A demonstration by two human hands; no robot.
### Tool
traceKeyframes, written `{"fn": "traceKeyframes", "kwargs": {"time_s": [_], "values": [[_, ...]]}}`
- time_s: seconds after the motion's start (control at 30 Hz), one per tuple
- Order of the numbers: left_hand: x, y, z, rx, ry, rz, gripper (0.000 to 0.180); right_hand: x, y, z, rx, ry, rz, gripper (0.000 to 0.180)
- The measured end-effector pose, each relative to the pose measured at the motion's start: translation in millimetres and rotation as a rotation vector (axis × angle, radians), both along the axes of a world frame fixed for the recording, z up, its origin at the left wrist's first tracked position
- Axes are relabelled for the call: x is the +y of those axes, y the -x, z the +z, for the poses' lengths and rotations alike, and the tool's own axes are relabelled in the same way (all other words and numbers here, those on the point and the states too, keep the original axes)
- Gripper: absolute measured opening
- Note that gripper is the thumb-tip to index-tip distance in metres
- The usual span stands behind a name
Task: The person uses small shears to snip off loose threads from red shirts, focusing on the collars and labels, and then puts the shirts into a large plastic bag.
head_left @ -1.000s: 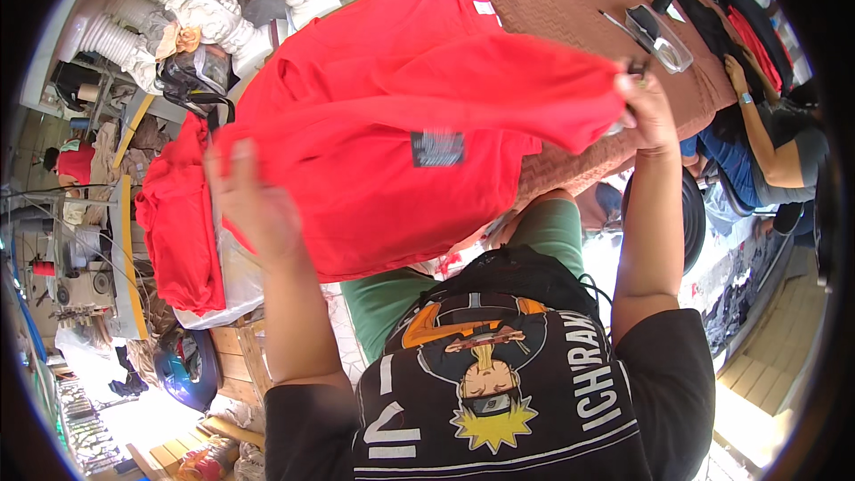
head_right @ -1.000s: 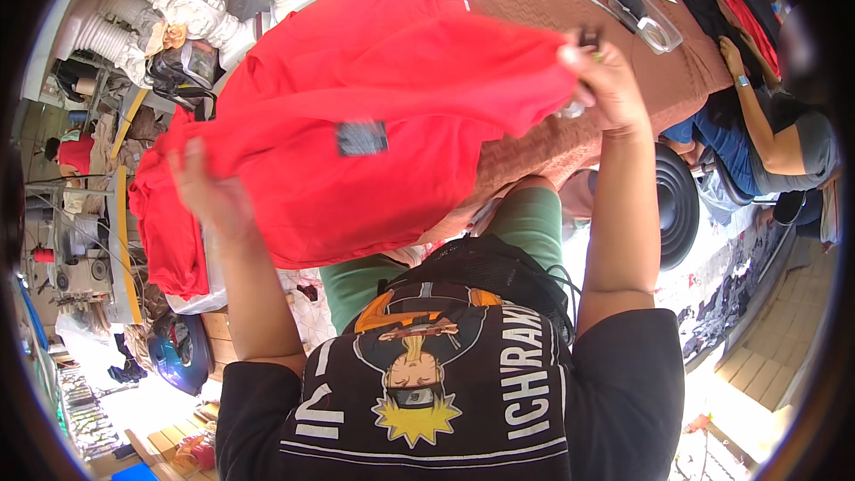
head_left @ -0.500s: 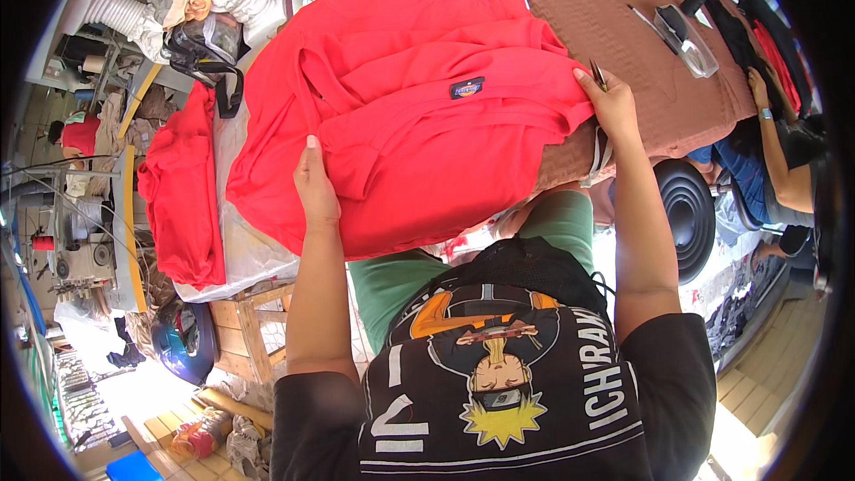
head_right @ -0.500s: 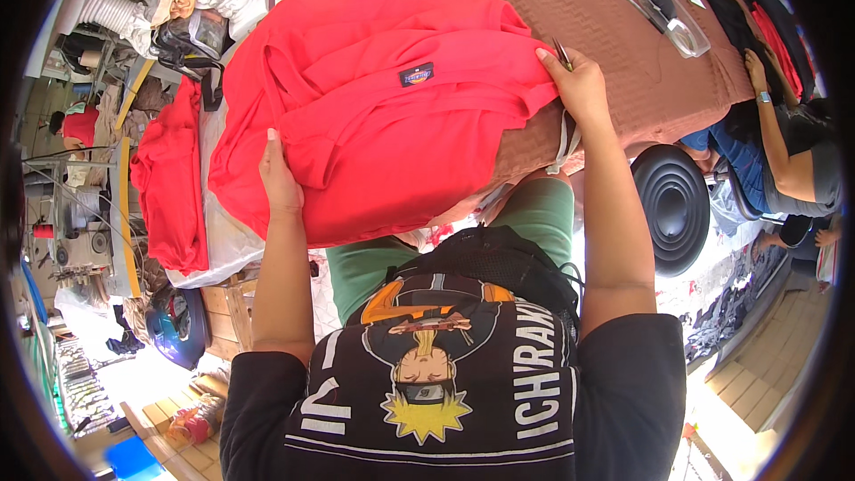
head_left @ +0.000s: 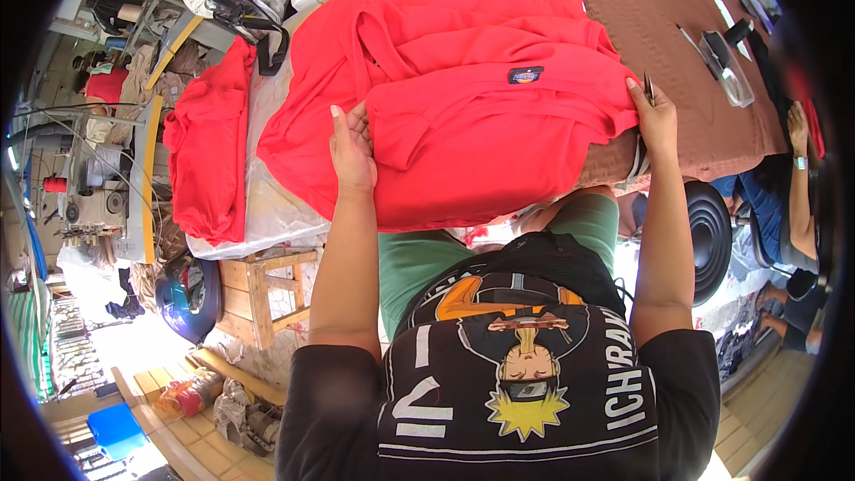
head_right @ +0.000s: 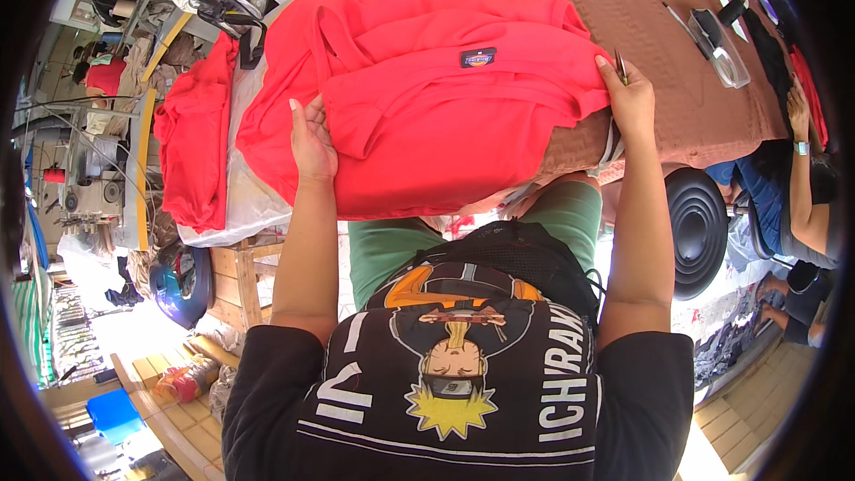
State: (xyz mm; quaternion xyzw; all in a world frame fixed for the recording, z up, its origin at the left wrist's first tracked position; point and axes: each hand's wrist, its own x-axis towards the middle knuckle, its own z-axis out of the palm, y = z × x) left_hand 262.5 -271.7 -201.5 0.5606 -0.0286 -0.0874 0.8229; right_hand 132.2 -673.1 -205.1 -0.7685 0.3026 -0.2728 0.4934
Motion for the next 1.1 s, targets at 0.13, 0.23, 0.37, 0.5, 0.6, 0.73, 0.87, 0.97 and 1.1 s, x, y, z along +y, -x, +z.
{"fn": "traceKeyframes", "kwargs": {"time_s": [0.13, 0.23, 0.37, 0.5, 0.6, 0.73, 0.87, 0.97, 1.1], "values": [[26, -4, 7, 0.022, -0.111, -0.284, 0.037, 9, 11, 32, 0.055, -0.294, 0.293, 0.036], [35, 1, 87, -0.25, -0.156, -0.387, 0.027, -6, 36, 63, 0.014, -0.387, 0.449, 0.02], [101, -10, 142, -0.476, 0.119, -0.277, 0.053, -2, 56, 119, -0.4, -0.416, 0.545, 0.016], [87, 6, 163, -0.535, 0.153, 0.023, 0.073, -2, 78, 138, -0.576, -0.527, 0.556, 0.038], [81, 19, 173, -0.563, 0.111, 0.131, 0.068, 2, 92, 156, -0.564, -0.511, 0.63, 0.048], [83, 29, 217, -0.55, -0.022, 0.37, 0.063, 0, 90, 180, -0.851, -0.352, 0.891, 0.031], [63, 9, 287, -0.34, -0.188, 0.514, 0.059, 0, 61, 222, -0.638, -0.151, 0.842, 0.025], [54, -123, 276, -0.308, -0.134, 0.184, 0.056, 1, -19, 264, -0.221, 0.059, 0.49, 0.027], [54, -188, 198, -0.119, -0.092, -0.063, 0.054, -66, -104, 220, -0.384, 1.452, 0.097, 0.031]]}}
